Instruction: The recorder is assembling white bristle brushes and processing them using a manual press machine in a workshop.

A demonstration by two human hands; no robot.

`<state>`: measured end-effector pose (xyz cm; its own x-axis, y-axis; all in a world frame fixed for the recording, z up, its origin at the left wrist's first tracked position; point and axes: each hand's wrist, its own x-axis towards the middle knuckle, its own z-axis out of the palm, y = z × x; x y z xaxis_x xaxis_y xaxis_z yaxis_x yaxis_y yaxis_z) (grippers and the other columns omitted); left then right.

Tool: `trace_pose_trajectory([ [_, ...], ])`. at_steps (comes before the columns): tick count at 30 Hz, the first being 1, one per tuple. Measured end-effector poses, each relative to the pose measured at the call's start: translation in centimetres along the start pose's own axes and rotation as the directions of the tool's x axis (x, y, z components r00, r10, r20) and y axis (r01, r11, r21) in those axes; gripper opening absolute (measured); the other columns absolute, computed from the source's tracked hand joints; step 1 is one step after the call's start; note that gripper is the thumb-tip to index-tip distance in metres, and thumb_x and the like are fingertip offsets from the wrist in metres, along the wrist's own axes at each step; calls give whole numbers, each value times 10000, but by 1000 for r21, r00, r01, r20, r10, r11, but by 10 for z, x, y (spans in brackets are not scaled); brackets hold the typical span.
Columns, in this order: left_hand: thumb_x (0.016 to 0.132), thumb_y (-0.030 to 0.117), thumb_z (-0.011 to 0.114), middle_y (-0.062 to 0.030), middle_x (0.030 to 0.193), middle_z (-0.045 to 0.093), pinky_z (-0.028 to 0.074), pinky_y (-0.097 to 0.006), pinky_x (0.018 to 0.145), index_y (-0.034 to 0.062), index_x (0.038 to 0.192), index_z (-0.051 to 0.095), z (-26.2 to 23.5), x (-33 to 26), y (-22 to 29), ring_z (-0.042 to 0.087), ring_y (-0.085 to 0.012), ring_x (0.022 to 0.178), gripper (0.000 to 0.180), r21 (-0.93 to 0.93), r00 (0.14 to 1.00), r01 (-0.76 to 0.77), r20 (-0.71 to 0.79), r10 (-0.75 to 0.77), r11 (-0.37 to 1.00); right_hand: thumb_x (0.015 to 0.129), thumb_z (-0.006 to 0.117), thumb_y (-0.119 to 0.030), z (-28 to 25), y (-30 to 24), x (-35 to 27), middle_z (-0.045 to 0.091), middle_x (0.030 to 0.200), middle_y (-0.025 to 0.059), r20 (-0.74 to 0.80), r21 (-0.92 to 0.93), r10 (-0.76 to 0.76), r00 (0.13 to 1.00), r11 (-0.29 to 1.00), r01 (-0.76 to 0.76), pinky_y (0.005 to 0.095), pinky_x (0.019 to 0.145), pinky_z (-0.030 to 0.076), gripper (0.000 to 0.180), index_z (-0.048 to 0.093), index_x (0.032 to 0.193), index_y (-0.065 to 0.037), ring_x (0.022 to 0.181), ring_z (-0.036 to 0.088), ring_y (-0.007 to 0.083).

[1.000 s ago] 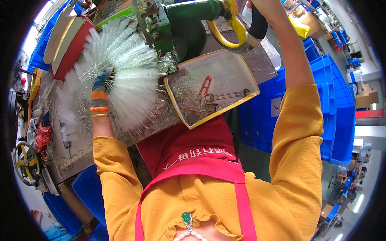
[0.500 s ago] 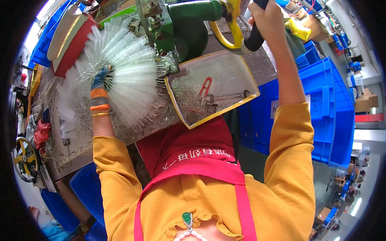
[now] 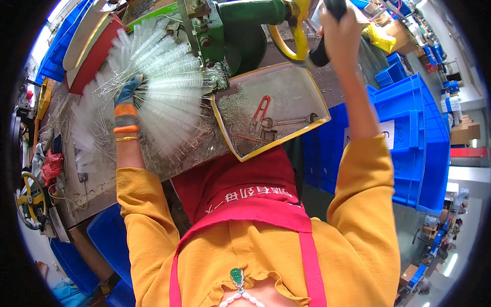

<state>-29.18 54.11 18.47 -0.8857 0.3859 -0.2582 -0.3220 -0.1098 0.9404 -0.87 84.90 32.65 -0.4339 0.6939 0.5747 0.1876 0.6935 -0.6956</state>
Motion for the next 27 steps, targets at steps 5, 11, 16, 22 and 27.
trace_pose_trajectory([
  [5,711,132,630,-34,803,598,476,-228,644,50,841,599,-6,22,-6,569,-117,687,157,-111,969,68,243,-39,991,692,548,-118,15,26,-44,524,579,60,-285,278,-18,958,955,100,247,459,428,214,440,824,12,473,532,130],
  [11,723,127,612,-35,834,584,473,-249,654,32,873,587,-27,35,-26,561,-136,718,179,-187,965,-43,245,89,981,719,533,-138,-8,-6,7,488,530,36,19,38,67,998,997,-68,220,452,419,151,477,772,-8,448,503,110],
  [16,718,134,606,-38,841,589,469,-248,673,33,885,590,-6,16,-19,562,-133,725,196,-179,986,4,166,26,984,717,481,-109,-15,-42,31,463,469,49,102,-132,97,990,988,-83,261,363,366,148,497,634,13,383,459,125],
  [22,706,135,619,-33,840,590,471,-248,662,43,881,594,-6,18,-19,565,-132,708,199,-209,989,22,151,10,978,722,535,-141,-19,-14,43,496,540,38,230,-103,124,965,989,-102,233,455,425,153,477,769,-7,447,502,108],
  [27,757,167,590,-50,906,581,459,-250,734,34,949,568,11,8,-7,558,-142,791,235,-182,992,37,123,-14,983,704,542,-125,20,26,-47,518,566,60,-206,188,-1,979,981,40,238,466,429,208,426,816,6,468,527,117],
])
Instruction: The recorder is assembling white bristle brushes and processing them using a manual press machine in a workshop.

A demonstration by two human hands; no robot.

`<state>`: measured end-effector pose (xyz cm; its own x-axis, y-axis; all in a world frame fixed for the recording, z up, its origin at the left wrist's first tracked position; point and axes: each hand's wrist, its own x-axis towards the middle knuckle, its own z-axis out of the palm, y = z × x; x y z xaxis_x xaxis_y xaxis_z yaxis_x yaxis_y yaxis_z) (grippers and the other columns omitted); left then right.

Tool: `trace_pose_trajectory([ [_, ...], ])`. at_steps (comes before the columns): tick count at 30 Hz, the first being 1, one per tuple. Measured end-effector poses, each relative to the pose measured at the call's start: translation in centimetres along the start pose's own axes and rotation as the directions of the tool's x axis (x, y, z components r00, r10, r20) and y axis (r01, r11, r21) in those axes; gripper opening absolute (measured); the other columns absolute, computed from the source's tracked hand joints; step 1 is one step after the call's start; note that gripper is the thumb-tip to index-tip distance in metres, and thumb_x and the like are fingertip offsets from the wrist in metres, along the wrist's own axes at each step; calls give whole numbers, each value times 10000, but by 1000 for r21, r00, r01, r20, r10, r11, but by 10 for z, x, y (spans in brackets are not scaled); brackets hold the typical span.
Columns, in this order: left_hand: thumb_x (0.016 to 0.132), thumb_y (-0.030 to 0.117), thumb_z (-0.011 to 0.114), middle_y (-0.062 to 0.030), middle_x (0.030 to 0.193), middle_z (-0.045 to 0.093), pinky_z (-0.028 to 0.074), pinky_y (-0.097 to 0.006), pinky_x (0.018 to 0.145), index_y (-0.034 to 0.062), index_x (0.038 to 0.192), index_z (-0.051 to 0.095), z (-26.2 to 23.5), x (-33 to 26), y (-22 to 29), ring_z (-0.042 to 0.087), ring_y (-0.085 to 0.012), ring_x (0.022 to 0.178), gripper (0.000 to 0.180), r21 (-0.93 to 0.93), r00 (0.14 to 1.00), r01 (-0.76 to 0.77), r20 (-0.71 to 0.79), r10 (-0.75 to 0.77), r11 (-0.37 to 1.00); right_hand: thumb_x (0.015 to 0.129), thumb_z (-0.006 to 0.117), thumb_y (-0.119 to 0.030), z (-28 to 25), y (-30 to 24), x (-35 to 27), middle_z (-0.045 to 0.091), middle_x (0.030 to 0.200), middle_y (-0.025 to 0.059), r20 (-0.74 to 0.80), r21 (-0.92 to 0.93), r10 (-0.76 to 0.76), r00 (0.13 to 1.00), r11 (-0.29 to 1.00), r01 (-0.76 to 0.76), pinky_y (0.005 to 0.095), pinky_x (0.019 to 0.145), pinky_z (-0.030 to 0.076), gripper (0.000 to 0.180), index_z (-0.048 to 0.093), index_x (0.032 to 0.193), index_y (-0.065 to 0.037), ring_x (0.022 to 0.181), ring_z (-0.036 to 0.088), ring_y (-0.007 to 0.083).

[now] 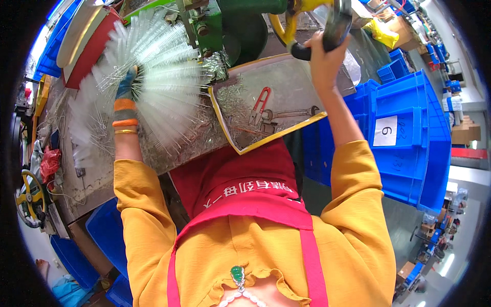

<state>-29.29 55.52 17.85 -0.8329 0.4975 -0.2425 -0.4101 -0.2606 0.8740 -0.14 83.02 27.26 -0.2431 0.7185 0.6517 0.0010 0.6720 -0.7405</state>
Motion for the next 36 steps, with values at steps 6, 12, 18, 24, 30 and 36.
trace_pose_trajectory([
  [6,730,202,623,-45,883,584,457,-238,712,26,956,569,-37,6,-8,557,-129,785,292,25,947,41,319,-47,999,717,558,-121,-11,-15,27,550,582,76,92,-6,31,995,999,-31,242,479,440,222,411,824,6,487,542,125],
  [12,731,192,614,-58,889,589,448,-249,744,13,947,575,-27,-6,-4,558,-136,796,283,63,980,15,199,-27,998,732,561,-153,-13,-29,71,510,556,35,231,-160,132,964,982,-96,211,437,418,181,486,796,-1,446,501,102],
  [18,740,144,596,-30,824,585,466,-231,659,39,888,584,-28,3,3,562,-121,717,182,51,988,6,151,-13,999,727,547,-154,-16,-37,91,481,527,29,346,-294,192,919,952,-88,226,417,401,155,481,747,-16,426,482,100],
  [24,710,129,627,-36,810,590,474,-228,640,37,852,597,-12,2,0,570,-128,684,172,132,992,-120,-33,125,984,684,496,-131,8,-77,120,457,459,49,380,-430,211,900,902,-30,254,349,371,169,488,610,22,362,455,125],
  [30,713,137,631,-33,825,591,479,-227,644,34,879,591,-9,1,0,570,-125,692,200,134,992,-98,-64,108,986,676,496,-129,2,-77,102,443,451,42,355,-364,186,916,930,-48,265,353,379,160,489,613,18,359,457,141],
  [36,714,172,640,-32,836,588,481,-229,649,30,909,580,-16,3,2,568,-124,706,248,86,999,-36,18,35,996,709,552,-131,-7,-13,9,532,558,68,-15,-23,-28,999,999,28,241,463,436,228,425,822,21,469,544,127],
])
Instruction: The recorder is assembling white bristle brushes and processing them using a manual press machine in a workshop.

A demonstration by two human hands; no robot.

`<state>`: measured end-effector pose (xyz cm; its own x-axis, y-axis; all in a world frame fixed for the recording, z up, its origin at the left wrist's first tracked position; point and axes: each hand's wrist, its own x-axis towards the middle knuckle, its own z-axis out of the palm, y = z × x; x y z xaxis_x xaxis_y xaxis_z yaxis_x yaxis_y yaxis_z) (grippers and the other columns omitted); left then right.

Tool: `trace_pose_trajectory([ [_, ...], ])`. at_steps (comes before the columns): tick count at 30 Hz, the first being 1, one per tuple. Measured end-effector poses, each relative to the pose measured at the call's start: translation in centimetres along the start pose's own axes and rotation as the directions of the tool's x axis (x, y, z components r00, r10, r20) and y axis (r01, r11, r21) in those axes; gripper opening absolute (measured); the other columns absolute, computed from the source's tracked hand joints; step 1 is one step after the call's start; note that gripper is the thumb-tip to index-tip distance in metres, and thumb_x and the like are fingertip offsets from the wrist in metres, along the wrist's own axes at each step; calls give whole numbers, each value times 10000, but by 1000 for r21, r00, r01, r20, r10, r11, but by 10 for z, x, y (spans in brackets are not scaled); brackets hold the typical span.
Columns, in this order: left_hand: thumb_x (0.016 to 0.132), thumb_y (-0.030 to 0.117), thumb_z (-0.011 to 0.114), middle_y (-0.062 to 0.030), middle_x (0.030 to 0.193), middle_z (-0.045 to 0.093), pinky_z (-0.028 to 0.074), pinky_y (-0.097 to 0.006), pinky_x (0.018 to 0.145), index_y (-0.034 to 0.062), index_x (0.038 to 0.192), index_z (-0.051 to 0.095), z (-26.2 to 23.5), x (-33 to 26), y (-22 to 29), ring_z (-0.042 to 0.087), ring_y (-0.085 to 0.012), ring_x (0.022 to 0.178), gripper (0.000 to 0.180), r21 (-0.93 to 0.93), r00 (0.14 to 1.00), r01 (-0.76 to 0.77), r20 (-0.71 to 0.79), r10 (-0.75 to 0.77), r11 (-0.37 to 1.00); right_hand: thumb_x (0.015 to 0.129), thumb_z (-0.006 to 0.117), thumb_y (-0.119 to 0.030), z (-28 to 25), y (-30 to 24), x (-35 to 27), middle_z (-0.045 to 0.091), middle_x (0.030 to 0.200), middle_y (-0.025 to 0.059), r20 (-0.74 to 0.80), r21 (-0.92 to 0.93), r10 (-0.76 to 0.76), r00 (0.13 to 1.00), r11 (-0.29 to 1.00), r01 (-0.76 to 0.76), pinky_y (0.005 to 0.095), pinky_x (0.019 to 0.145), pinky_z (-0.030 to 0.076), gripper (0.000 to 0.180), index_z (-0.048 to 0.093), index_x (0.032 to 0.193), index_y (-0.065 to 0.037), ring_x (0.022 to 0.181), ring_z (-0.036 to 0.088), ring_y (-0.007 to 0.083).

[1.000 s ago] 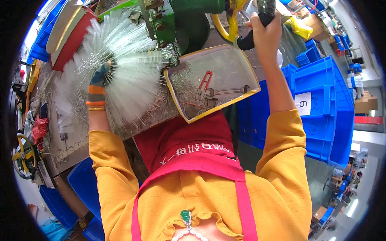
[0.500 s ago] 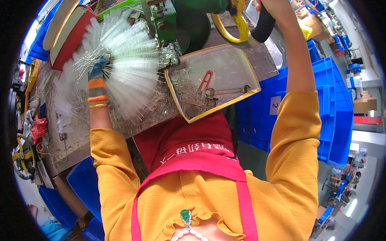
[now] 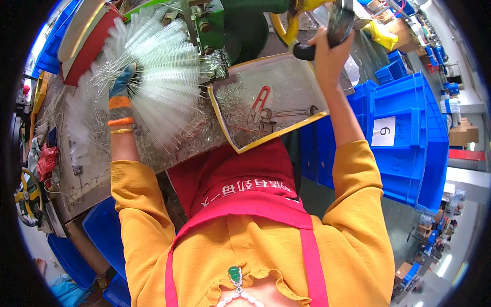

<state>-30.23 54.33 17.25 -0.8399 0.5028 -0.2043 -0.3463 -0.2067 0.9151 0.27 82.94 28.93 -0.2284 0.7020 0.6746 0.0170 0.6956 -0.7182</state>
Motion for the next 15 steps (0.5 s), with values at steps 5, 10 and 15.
trace_pose_trajectory([
  [5,713,197,645,-31,843,585,481,-230,648,30,927,573,-7,-1,1,566,-122,712,281,-63,995,31,101,-25,998,708,537,-131,-2,-18,40,487,535,37,197,-80,115,974,992,-101,234,464,424,158,460,747,1,470,511,113],
  [10,712,222,649,-29,859,582,476,-221,640,33,946,568,12,-2,2,563,-116,709,311,-15,1000,22,-9,-22,1000,681,492,-129,1,-60,68,443,450,38,207,-285,47,977,959,14,269,356,380,165,489,611,20,361,458,143],
  [15,712,235,648,-30,864,582,474,-219,637,37,941,571,12,-8,6,560,-116,702,312,-1,1000,8,-28,-8,1000,691,483,-121,3,-34,92,468,464,65,329,-305,139,934,952,-34,276,355,373,180,494,628,48,370,470,148],
])
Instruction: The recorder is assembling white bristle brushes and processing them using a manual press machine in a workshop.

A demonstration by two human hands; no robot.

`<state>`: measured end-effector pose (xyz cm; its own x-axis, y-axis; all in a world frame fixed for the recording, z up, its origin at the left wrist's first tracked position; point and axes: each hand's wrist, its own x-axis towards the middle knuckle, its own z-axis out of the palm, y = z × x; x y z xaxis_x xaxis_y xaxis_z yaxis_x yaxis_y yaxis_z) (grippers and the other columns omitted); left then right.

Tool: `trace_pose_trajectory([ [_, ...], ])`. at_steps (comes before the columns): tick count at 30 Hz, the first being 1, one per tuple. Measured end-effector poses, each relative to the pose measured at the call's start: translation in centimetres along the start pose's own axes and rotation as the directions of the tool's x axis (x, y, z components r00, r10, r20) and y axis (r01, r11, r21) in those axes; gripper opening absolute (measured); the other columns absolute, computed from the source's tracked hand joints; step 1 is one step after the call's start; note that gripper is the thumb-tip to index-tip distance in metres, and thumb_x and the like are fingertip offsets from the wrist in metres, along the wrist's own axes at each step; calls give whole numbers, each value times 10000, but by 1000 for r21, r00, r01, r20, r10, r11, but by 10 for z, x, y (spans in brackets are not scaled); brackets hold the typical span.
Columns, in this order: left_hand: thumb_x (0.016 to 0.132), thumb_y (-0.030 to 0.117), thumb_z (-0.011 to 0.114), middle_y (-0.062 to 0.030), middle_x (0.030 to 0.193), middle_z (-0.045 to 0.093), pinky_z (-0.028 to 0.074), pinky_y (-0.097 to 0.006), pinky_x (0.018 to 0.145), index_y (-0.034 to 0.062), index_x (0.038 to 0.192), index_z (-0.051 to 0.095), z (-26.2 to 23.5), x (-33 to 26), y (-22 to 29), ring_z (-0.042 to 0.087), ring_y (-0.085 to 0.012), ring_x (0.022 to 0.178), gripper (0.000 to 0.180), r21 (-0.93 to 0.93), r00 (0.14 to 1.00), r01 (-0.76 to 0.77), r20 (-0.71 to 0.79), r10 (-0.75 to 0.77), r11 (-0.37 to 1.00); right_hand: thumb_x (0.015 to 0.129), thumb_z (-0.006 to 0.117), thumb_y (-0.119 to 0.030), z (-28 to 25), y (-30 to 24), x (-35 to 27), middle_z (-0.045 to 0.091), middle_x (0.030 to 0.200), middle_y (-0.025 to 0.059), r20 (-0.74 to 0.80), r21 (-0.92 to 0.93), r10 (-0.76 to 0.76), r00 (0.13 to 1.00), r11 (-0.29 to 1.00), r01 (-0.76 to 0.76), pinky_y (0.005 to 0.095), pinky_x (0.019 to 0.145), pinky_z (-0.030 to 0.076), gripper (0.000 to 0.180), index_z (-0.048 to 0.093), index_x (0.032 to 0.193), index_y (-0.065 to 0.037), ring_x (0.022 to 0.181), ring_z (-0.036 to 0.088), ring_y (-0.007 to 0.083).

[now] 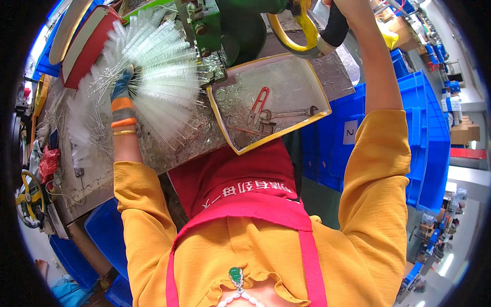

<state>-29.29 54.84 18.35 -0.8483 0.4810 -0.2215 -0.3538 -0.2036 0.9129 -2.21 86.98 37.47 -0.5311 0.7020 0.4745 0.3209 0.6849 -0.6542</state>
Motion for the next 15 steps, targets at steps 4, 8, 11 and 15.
trace_pose_trajectory([
  [4,713,261,645,-24,869,578,468,-228,654,44,959,565,-1,16,-6,556,-121,713,338,30,1000,21,-18,-20,999,711,544,-159,1,2,-42,514,549,43,-79,-41,-44,996,998,41,232,465,420,174,481,686,0,462,508,113],
  [8,685,254,677,-31,906,568,454,-238,689,29,998,539,-53,66,-22,543,-122,742,409,585,938,-333,122,326,739,710,544,-99,47,34,-84,511,547,61,-351,334,-25,936,931,150,230,462,431,225,421,860,16,462,528,114],
  [11,678,260,683,-37,893,571,458,-248,682,41,1000,535,-6,22,-13,543,-126,741,417,310,977,-188,158,144,932,713,539,-104,28,30,-74,516,578,69,-312,329,23,950,941,85,234,466,432,216,424,849,17,477,534,113],
  [15,761,250,594,-31,901,571,466,-239,705,45,977,551,-15,9,-10,552,-124,766,301,66,971,90,216,-102,994,724,537,-122,13,16,-47,488,556,34,-152,213,-27,988,975,59,223,471,428,159,452,785,-3,469,505,106],
])
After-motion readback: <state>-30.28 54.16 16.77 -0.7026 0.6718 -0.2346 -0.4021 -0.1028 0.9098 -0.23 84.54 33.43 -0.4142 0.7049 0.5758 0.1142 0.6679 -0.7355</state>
